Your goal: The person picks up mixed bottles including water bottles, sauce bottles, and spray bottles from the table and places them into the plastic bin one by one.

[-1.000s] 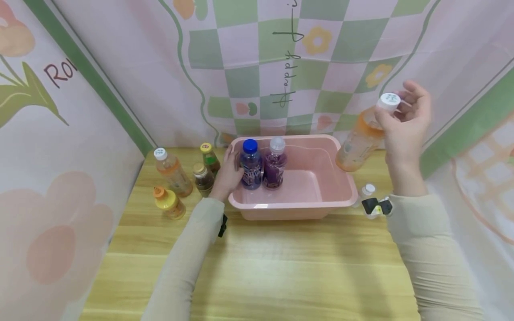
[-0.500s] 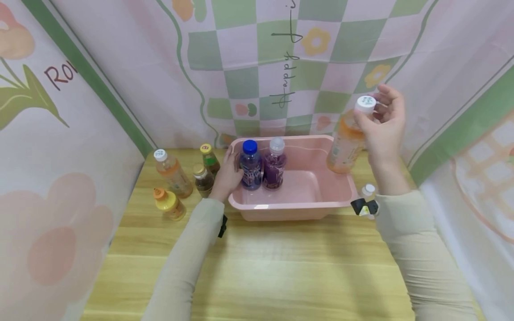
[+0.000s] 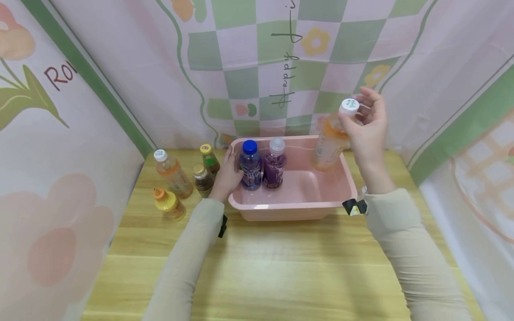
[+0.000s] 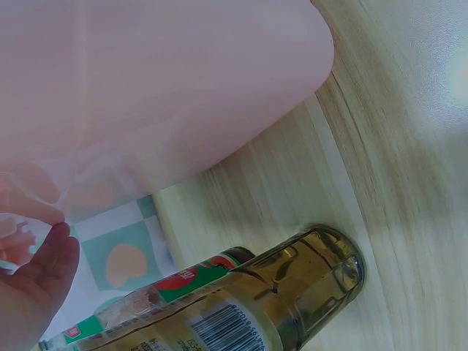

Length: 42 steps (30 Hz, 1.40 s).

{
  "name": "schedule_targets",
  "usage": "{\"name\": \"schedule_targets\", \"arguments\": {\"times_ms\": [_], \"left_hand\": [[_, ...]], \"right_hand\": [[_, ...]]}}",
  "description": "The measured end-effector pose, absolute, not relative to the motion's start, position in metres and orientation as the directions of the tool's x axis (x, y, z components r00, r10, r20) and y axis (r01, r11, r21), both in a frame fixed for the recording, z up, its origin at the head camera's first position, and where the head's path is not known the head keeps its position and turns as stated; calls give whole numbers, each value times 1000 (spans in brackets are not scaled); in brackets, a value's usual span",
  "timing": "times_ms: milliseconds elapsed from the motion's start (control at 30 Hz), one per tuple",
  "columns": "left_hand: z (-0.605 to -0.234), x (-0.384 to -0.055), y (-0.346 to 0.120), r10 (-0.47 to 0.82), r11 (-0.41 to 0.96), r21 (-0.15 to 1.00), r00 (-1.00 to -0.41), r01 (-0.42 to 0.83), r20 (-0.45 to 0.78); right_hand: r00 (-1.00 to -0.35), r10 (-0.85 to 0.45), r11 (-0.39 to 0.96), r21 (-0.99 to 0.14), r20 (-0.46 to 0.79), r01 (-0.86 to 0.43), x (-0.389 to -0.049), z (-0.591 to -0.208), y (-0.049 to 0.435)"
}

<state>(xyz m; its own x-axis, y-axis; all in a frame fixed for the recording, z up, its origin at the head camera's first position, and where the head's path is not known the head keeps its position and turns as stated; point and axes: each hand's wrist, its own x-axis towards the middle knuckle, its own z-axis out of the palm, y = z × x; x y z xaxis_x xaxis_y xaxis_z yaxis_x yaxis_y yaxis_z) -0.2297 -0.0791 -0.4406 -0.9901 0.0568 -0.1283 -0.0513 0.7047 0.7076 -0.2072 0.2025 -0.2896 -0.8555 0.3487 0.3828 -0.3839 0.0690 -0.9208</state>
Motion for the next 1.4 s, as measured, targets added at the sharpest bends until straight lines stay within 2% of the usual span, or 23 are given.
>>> {"name": "schedule_targets", "arguments": {"times_ms": [600,1200,1400], "left_hand": [[-442,-230,-78,53,688,724,-991,-53,-122],[-443,-231,-79,53,681,731,-993,-43,-108],[-443,-231,-79,55,667,744,-993,-44,-107]], "right_hand": [[-950,199,318,-932,242,-171,-226,-333,181],[-985,148,358,-933,88,-30,-241,-365,170],[-982,167,390,-921,84,-13,-242,-374,166]]}}
